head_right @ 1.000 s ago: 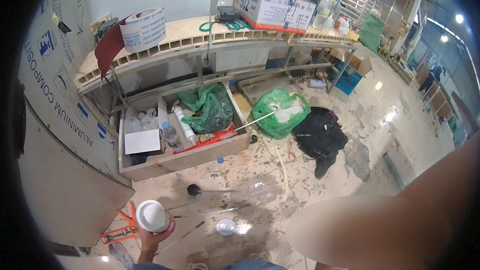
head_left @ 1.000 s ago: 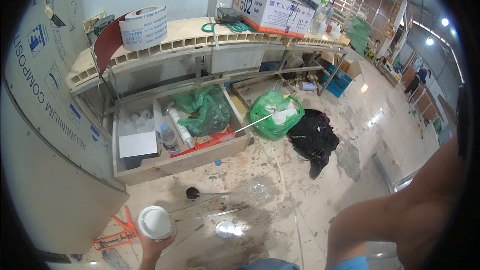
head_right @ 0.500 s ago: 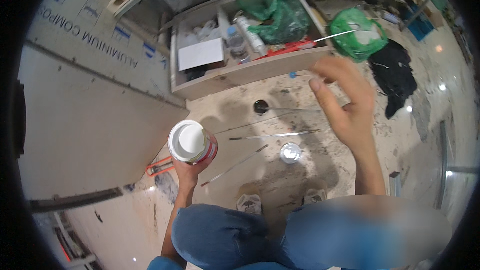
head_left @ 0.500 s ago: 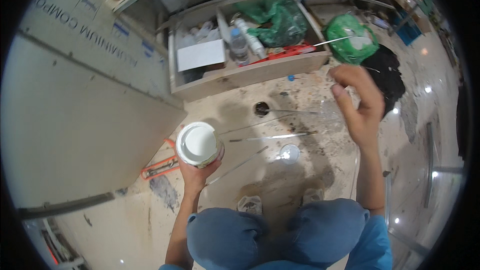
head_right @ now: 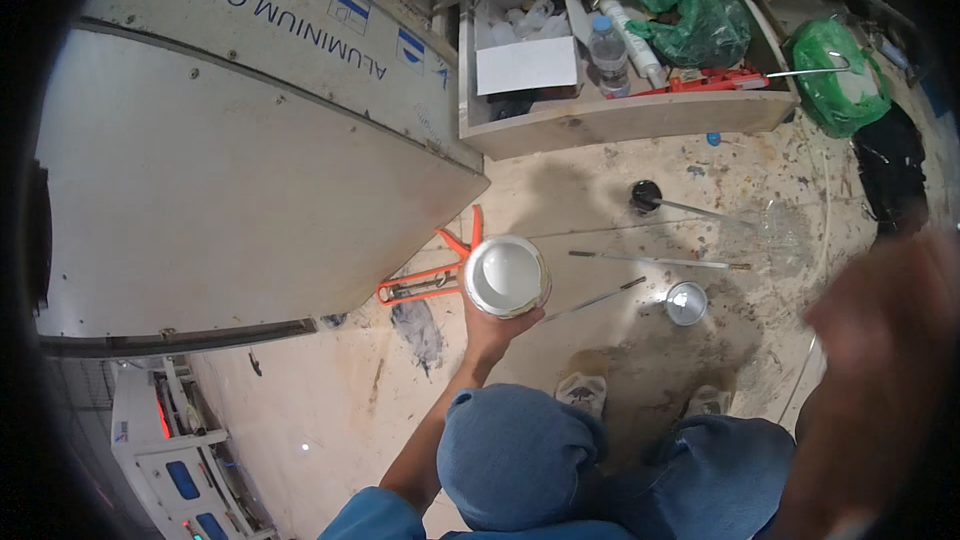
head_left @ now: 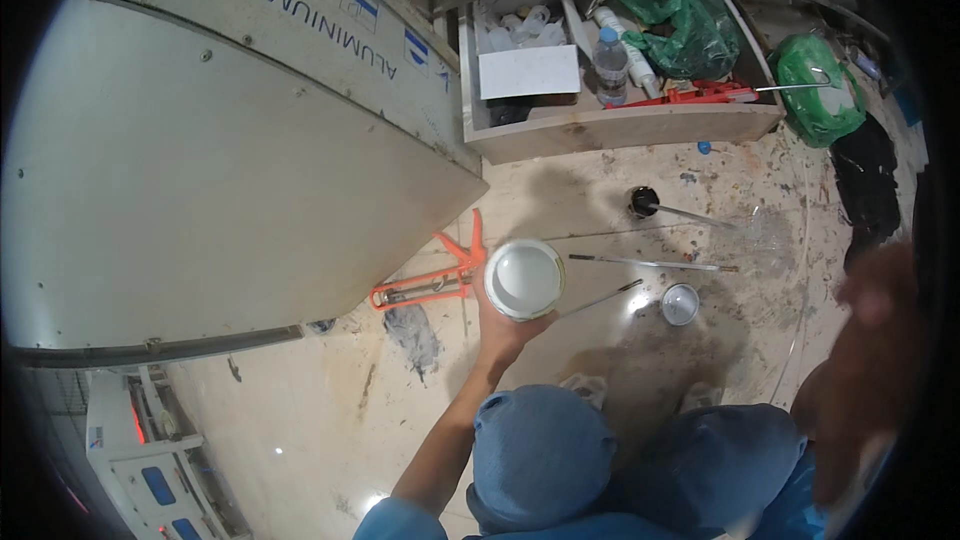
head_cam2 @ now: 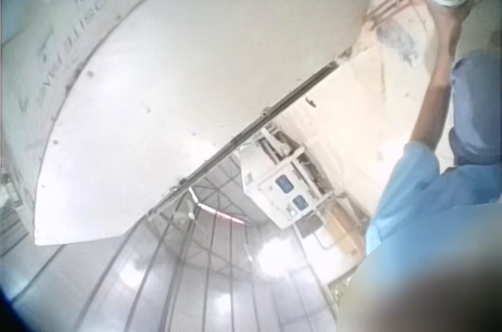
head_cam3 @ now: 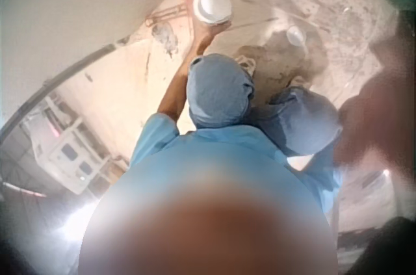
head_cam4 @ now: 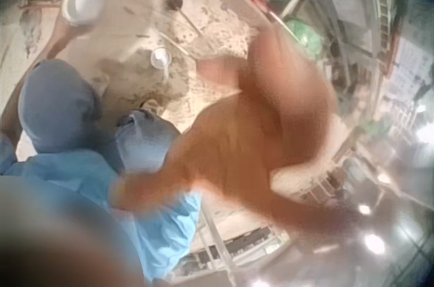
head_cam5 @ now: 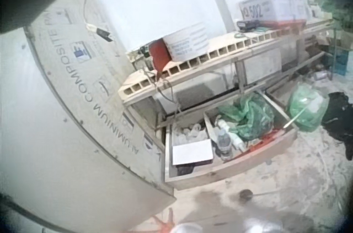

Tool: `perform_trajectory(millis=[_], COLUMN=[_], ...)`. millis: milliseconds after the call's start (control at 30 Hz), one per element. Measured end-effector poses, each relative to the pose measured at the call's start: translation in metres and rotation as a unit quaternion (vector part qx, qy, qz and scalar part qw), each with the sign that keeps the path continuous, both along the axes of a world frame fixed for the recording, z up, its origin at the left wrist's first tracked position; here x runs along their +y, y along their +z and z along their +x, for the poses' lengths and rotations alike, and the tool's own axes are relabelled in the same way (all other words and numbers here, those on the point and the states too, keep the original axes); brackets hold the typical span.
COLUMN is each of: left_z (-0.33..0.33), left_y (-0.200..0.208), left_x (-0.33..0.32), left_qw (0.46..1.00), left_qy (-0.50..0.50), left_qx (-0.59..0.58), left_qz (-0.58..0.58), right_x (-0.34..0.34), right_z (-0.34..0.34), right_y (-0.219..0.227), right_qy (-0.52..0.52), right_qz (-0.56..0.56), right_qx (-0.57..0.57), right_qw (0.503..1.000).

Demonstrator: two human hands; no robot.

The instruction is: The person sits on the floor and mixes dark paint in a small container using a stick, then adds water from a bottle and stirs again. They open a white paint can, stir its contents, and place both containers on the floor. The person then handles a black strap, adjusting it with both hands while others work nearby.

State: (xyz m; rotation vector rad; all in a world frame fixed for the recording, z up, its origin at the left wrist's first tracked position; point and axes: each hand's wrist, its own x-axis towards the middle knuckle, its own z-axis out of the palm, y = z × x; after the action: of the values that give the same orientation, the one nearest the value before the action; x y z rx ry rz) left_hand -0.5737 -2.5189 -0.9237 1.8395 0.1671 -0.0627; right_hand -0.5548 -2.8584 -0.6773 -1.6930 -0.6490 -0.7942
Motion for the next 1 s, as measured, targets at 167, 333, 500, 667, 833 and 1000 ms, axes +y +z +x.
perform_trajectory(millis=[167,333,500,667,833,1000], left_z=[-0.005,-0.013,-0.014,-0.037,-0.118,-0.17], left_y=[-0.068,-0.1,-0.111,-0.137,-0.132,-0.122], left_x=[-0.023,-0.026,-0.011,0.002,0.059,0.074], left_qw=[0.998,0.998,0.997,0.997,0.993,0.958], left_qy=[0.021,0.064,0.065,0.055,0.029,-0.029], left_qx=[0.005,0.024,-0.018,0.031,0.113,0.278], left_qz=[-0.058,-0.001,0.043,0.04,0.019,0.07], right_x=[-0.008,-0.025,-0.061,-0.099,-0.098,-0.08], right_z=[-0.014,-0.027,-0.068,-0.188,-0.317,-0.353], right_y=[0.026,0.02,-0.039,-0.169,-0.23,-0.23], right_qy=[-0.032,-0.117,-0.213,-0.261,-0.202,-0.198], right_qz=[-0.036,-0.046,-0.04,-0.099,-0.152,-0.108], right_qx=[-0.021,0.032,0.352,0.694,0.82,0.85], right_qw=[0.999,0.992,0.911,0.664,0.513,0.476])
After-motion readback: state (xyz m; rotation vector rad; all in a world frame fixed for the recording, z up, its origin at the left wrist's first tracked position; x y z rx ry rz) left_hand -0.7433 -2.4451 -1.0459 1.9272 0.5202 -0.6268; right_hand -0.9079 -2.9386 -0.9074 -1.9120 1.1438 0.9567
